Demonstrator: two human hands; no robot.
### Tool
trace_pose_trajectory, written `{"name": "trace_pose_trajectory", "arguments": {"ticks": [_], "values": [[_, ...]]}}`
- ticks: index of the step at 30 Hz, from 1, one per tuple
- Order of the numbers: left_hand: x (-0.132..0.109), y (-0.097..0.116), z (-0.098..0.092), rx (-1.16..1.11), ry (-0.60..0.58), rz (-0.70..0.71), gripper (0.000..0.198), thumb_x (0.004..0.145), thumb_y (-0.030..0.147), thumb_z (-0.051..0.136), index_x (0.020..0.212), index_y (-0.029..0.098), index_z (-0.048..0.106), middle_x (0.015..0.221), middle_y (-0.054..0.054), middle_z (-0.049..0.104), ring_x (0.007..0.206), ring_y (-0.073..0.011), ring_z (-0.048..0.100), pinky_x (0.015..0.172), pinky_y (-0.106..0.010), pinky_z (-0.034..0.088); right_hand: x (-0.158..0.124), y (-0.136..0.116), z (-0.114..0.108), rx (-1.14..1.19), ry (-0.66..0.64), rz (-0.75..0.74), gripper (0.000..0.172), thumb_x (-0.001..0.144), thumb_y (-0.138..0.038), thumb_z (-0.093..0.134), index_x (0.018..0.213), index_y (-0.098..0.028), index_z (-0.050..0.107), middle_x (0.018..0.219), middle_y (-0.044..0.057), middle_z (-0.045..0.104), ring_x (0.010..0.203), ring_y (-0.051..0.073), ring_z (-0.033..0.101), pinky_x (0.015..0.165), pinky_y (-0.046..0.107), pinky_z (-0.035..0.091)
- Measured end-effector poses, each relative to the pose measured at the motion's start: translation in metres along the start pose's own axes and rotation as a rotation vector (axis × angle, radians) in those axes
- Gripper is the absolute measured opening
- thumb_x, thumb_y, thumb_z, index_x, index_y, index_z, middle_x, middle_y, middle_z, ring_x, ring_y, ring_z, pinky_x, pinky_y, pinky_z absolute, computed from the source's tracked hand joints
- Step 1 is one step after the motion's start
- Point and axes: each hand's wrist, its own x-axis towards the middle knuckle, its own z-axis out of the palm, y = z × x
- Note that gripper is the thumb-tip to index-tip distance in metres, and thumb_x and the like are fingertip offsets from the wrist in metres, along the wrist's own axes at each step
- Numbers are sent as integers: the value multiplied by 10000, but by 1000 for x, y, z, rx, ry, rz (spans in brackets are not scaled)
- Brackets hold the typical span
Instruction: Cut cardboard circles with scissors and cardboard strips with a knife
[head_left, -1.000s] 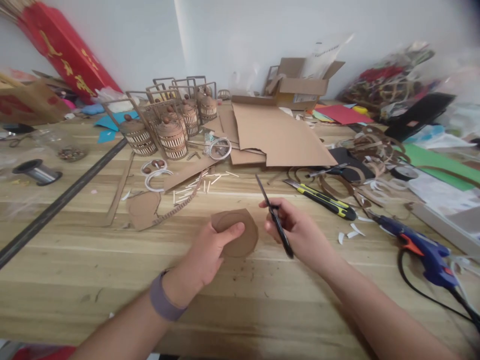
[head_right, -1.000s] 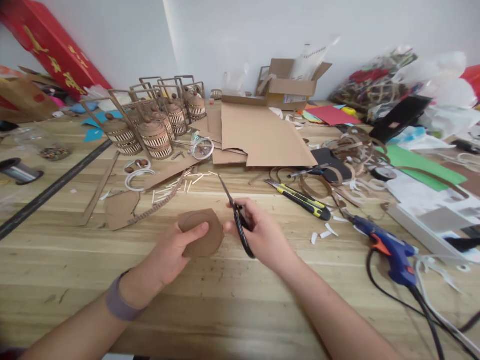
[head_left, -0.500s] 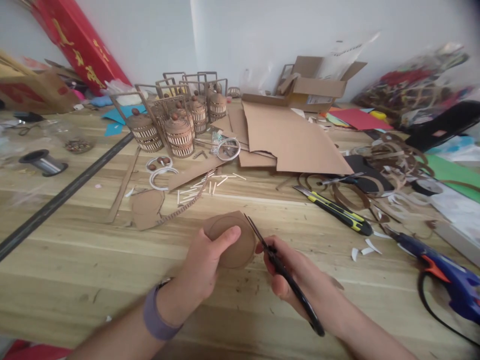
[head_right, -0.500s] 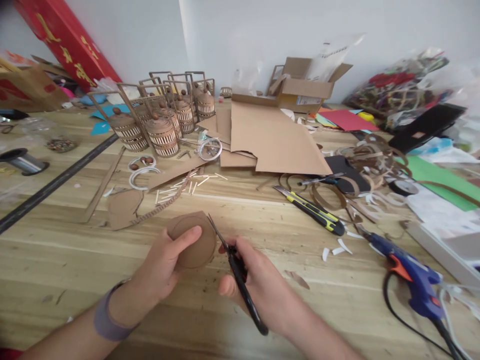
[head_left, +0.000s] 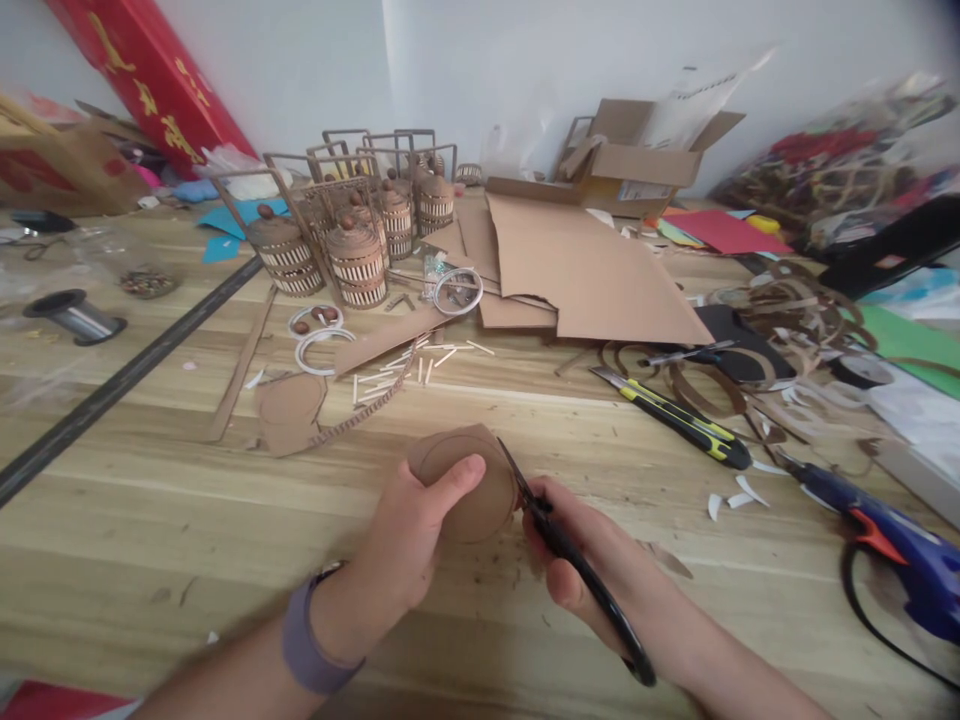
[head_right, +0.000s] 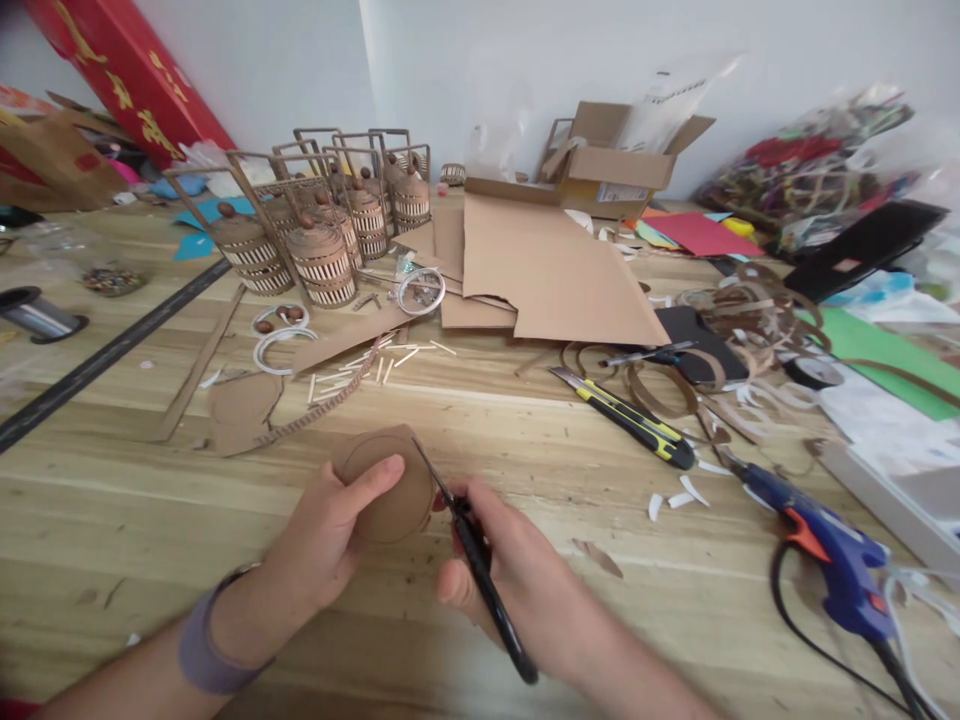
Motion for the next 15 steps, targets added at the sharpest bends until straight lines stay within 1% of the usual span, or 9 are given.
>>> {"name": "trace_pose_trajectory", "arguments": {"ticks": [4, 7, 11, 15], "values": [[0, 0, 0, 1, 6, 1, 323, 692, 343, 870, 961, 188, 782, 998, -72, 814, 1059, -330, 721, 976, -423, 556, 0, 2, 1, 6, 4, -19, 697, 833, -879, 436, 1034, -223, 559, 755, -2, 493, 627, 164, 416, 564, 280, 358], [0, -1, 0, 21, 0, 31, 295, 731, 350, 852, 969, 188, 789, 1015, -74, 814, 1038, -313, 731, 979, -418, 558, -1, 2, 1, 35, -13, -17, 699, 832, -873, 452, 1037, -213, 557, 740, -13, 480, 624, 157, 409, 558, 270, 347], [-1, -2, 0, 24, -49, 74, 277, 772, 347, 832, 1005, 202, 796, 1065, -67, 810, 1045, -289, 736, 992, -394, 558, -1, 1, 1, 85, -7, -11, 684, 806, -867, 485, 975, -208, 562, 729, -35, 461, 612, 131, 376, 548, 246, 322], [-2, -3, 1, 0, -62, 59, 276, 780, 340, 829, 1020, 206, 796, 1067, -60, 812, 1068, -287, 734, 993, -389, 564, -1, 0, 2, 136, -1, 13, 688, 795, -886, 476, 856, -204, 542, 693, -44, 442, 569, 112, 371, 514, 236, 312]]}}
